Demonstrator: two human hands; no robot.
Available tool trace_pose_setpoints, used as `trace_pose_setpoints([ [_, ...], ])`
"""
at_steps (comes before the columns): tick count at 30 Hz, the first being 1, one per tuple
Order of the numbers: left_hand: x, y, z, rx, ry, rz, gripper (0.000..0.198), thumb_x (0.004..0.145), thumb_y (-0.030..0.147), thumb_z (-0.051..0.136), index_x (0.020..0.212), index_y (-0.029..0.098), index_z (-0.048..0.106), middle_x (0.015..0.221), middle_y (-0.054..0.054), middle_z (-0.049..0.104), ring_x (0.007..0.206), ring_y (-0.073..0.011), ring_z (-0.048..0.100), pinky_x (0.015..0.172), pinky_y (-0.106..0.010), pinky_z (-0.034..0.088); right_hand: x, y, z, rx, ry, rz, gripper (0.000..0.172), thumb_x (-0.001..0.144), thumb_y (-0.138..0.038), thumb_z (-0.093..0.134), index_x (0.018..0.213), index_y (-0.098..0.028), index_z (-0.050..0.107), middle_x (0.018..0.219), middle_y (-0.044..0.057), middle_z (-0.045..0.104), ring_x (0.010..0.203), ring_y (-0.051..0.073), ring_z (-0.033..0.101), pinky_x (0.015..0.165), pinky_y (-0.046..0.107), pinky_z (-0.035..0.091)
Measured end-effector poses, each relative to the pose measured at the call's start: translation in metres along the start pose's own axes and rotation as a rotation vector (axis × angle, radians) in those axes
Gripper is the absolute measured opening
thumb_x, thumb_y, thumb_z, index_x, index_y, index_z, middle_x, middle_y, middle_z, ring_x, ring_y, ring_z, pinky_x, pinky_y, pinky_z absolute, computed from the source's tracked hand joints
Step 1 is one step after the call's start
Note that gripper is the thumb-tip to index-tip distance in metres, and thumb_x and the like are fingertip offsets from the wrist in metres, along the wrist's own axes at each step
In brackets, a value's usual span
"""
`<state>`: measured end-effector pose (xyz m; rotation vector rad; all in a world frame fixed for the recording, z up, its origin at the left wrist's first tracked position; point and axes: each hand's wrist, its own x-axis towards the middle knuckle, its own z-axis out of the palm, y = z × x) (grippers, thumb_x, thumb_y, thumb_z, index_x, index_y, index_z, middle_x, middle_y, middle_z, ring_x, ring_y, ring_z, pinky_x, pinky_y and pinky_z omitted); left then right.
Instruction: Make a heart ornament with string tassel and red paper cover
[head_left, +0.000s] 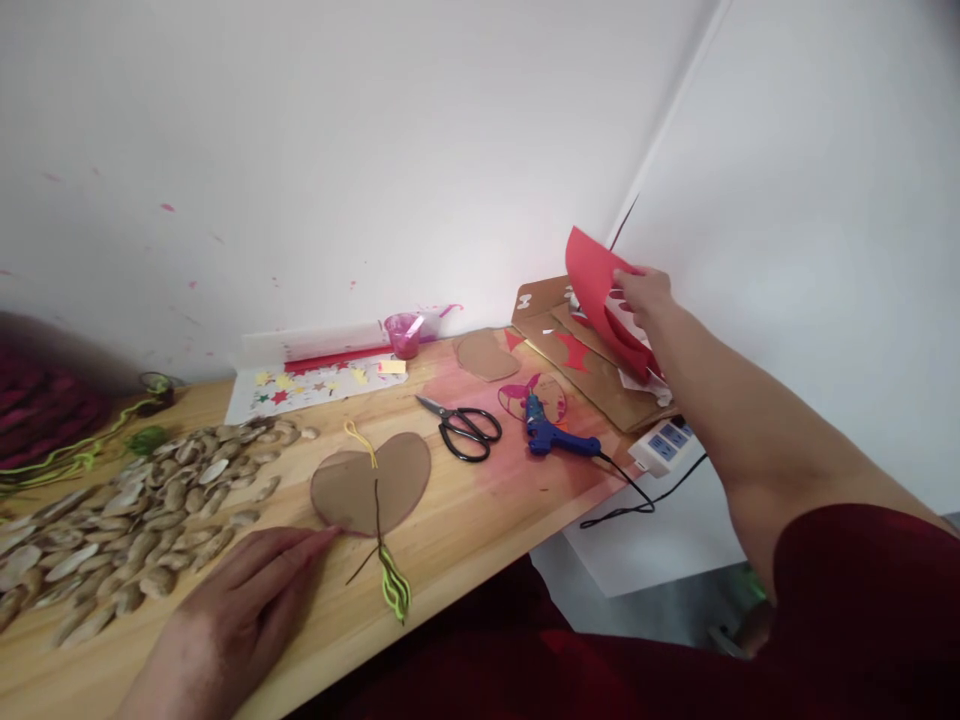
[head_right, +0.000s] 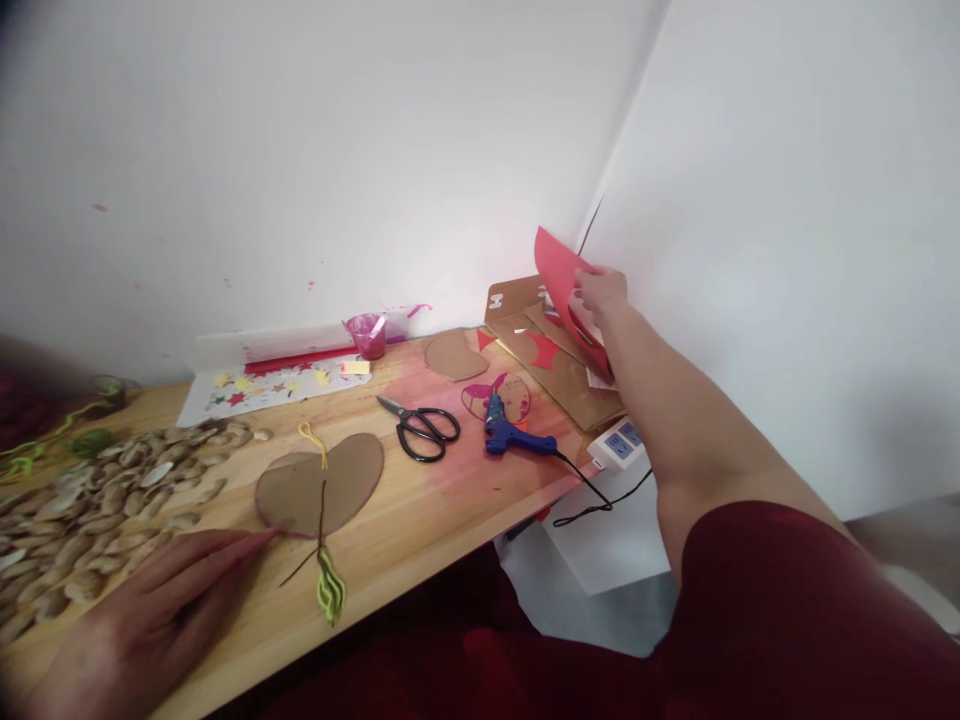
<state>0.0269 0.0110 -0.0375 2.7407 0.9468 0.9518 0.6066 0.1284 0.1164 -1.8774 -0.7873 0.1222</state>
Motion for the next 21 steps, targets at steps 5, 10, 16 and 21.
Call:
trace_pose_setpoints([
  [5,0.004,0.005,-0.002,-0.026,0.053,-0.004,0.030,0.097,0.038,0.055,0.121,0.026,0.069,0.108,-0.007,0.073,0.092,-0.0198,0.071,0.084,-0.028,0.059,-0.003,-0.010,-0.007,0.339,-0.043,0.057,0.006,0.095,-0.028,0.056,0.099,-0.024,0.055,0.078,-0.002,0.066,0.062,0.011,0.065,0.050,0.020,0.047],
  [10,0.002,0.006,-0.004,-0.029,0.081,-0.028,0.030,0.095,0.039,0.057,0.120,0.026,0.069,0.106,-0.006,0.073,0.090,-0.0202,0.072,0.085,-0.030,0.058,-0.014,-0.026,-0.011,0.682,-0.115,0.073,0.013,0.095,-0.030,0.062,0.091,-0.024,0.052,0.085,-0.001,0.068,0.075,0.014,0.069,0.064,0.027,0.057],
  [16,0.002,0.013,-0.012,-0.092,0.120,-0.120,0.017,0.093,0.031,0.061,0.107,0.027,0.070,0.101,-0.004,0.073,0.090,-0.0218,0.069,0.089,-0.036,0.055,-0.053,-0.066,-0.008,0.757,-0.180,0.042,0.007,0.102,-0.018,0.053,0.095,-0.021,0.053,0.072,-0.004,0.064,0.067,0.011,0.065,0.069,0.029,0.055],
  [21,0.009,0.018,-0.017,-0.226,0.202,-0.233,0.011,0.091,0.025,0.063,0.087,0.021,0.073,0.092,-0.006,0.073,0.091,-0.0212,0.068,0.088,-0.035,0.053,-0.103,-0.098,-0.003,0.737,-0.329,-0.248,0.007,0.098,-0.010,0.057,0.095,-0.015,0.060,0.065,-0.005,0.064,0.057,0.007,0.061,0.067,0.031,0.051],
])
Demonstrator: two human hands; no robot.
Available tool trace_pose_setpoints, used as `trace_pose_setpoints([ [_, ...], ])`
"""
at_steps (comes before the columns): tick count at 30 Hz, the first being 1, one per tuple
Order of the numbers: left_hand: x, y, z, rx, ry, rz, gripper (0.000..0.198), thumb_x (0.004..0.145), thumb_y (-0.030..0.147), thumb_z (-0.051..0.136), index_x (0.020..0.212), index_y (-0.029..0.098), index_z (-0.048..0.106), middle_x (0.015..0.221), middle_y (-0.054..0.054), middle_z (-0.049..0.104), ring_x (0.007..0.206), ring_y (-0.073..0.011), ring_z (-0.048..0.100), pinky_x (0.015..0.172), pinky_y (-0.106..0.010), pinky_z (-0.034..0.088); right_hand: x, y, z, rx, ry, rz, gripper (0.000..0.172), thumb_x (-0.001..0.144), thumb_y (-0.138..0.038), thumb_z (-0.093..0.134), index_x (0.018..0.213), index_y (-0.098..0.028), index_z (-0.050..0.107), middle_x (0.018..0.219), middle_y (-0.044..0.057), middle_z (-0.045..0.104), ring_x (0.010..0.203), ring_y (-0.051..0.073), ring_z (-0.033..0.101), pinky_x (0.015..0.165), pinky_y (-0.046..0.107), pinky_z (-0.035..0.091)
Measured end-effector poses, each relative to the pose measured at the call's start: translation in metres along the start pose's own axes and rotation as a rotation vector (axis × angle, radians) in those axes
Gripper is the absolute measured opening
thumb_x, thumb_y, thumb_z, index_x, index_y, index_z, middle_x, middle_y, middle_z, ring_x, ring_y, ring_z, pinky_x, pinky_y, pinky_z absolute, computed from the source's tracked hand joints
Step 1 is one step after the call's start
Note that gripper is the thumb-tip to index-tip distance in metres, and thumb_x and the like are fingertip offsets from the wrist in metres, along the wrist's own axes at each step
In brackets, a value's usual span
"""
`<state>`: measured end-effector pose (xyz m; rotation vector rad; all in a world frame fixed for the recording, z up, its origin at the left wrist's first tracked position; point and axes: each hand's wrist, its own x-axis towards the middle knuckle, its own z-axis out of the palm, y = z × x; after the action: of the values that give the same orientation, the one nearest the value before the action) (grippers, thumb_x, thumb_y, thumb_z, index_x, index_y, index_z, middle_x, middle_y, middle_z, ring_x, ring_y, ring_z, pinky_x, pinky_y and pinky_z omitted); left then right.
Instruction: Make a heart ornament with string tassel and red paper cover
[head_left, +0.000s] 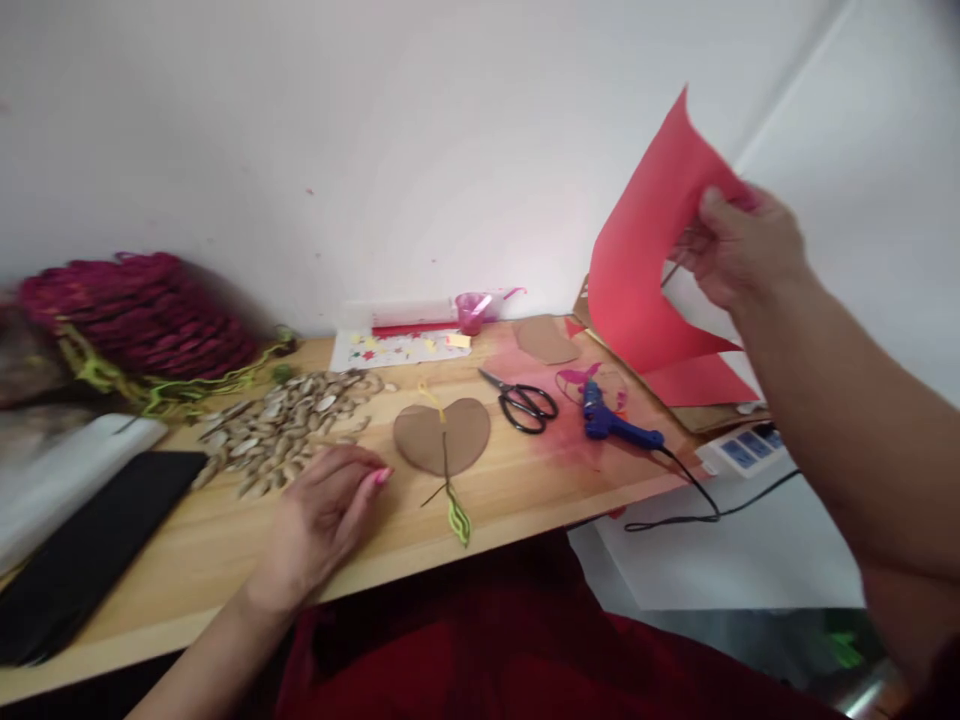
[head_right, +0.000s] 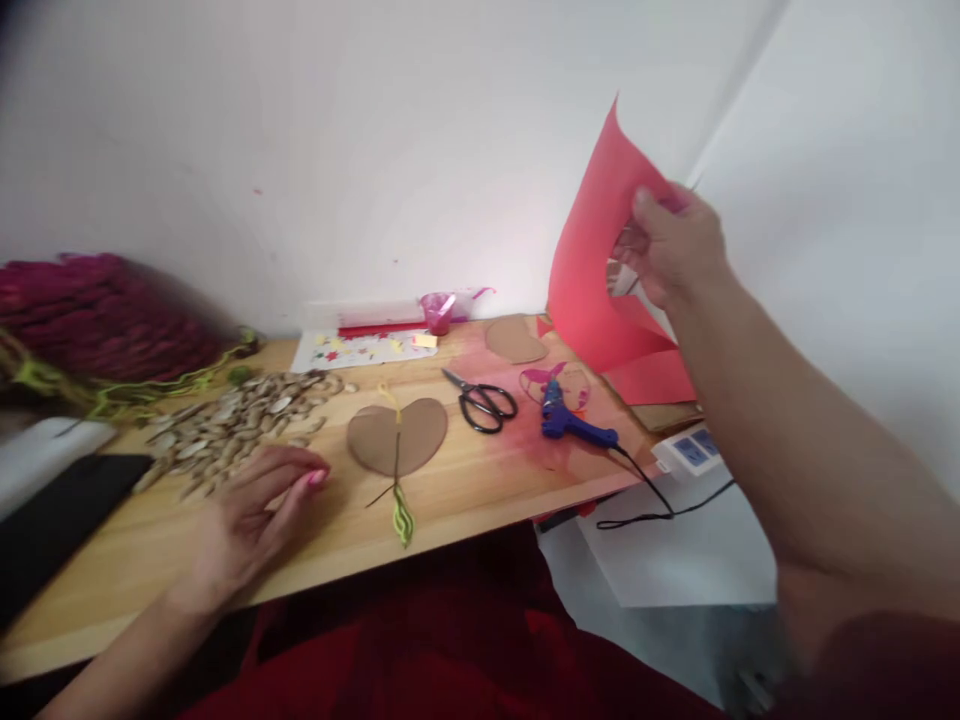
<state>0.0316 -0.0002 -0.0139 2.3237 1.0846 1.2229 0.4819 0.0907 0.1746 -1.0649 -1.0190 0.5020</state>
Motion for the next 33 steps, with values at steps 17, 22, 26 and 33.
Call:
trace_pose_setpoints([
  [17,0.022,0.020,-0.034,-1.311,0.270,-0.781,0.058,0.088,0.074,0.052,0.116,0.027,0.068,0.108,-0.002,0.077,0.112,-0.0232,0.070,0.092,-0.035,0.060,-0.211,0.024,0.111,-0.621,-0.926,-1.257,0.033,0.098,-0.015,0.054,0.106,-0.038,0.075,0.104,-0.004,0.079,0.114,0.022,0.069,0.093,0.043,0.056],
  [22,0.039,0.015,-0.032,-1.288,0.119,-0.902,0.035,0.076,0.033,0.082,0.106,0.018,0.070,0.095,-0.004,0.079,0.092,-0.0250,0.076,0.085,-0.037,0.064,-0.218,0.051,0.114,-0.672,-0.871,-1.105,0.041,0.096,-0.012,0.054,0.121,-0.041,0.070,0.113,-0.004,0.077,0.120,0.023,0.064,0.097,0.047,0.050],
  [26,0.061,0.013,-0.034,-1.233,0.187,-0.835,0.026,0.077,0.022,0.082,0.100,0.017,0.070,0.087,-0.002,0.078,0.070,-0.0171,0.075,0.068,-0.026,0.065,-0.218,0.058,0.109,-0.688,-0.816,-0.975,0.046,0.094,-0.027,0.063,0.137,-0.044,0.059,0.127,-0.001,0.072,0.130,0.027,0.057,0.105,0.053,0.046],
  [33,0.054,-0.004,-0.068,-1.217,0.297,-0.947,0.022,0.072,0.019,0.084,0.092,0.020,0.074,0.080,0.000,0.078,0.060,-0.0168,0.073,0.058,-0.025,0.065,-0.200,0.066,0.076,-0.355,-0.480,-0.205,0.071,0.084,-0.059,0.070,0.148,-0.045,0.044,0.156,0.004,0.045,0.146,0.033,0.039,0.112,0.059,0.043],
])
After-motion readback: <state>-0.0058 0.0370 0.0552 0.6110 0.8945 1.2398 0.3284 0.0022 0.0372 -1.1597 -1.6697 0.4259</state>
